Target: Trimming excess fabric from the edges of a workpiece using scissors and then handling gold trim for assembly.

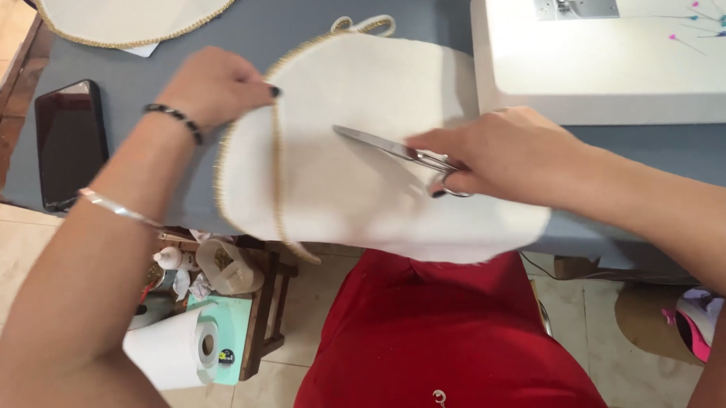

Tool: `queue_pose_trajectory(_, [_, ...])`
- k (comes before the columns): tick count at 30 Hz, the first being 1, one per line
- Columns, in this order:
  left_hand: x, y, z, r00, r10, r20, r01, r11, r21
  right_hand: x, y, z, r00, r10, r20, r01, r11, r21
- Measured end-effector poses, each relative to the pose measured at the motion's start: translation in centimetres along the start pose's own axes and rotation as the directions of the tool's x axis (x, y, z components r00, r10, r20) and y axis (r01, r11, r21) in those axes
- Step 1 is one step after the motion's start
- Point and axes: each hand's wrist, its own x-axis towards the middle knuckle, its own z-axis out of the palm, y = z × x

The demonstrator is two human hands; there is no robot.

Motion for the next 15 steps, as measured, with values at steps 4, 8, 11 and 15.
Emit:
queue_pose_trajectory(4, [-0.9, -3.1, -2.3, 0.99, -0.124, -0.07, 0.125, 0.992, 0.01, 3.1, -1.3, -0.9, 0.989, 0.11, 0.098, -0.101, 0.99, -0.093])
queue_pose_trajectory(8, [-1.7, -5.5, -2.8, 0.989, -0.145, -0.043, 0.143, 0.989, -0.031, 6.0, -0.2, -0.6, 0.989, -0.145, 0.04, 0.147, 0.876, -0.46])
queue_pose_trajectory(11, [-1.5, -7.9, -4.9, 0.99, 0.056, -0.126, -0.045, 0.995, 0.085, 7.7, 0.0, -2.9, 0.957, -0.289, -0.03, 0.243, 0.854, -0.461])
queue_pose_trajectory(15, [-8.0, -2.1, -10.1, 0.856, 0.445, -0.264, -0.472, 0.881, -0.043, 10.8, -2.9, -6.5, 0.554, -0.678, -0.484, 0.755, 0.653, -0.051])
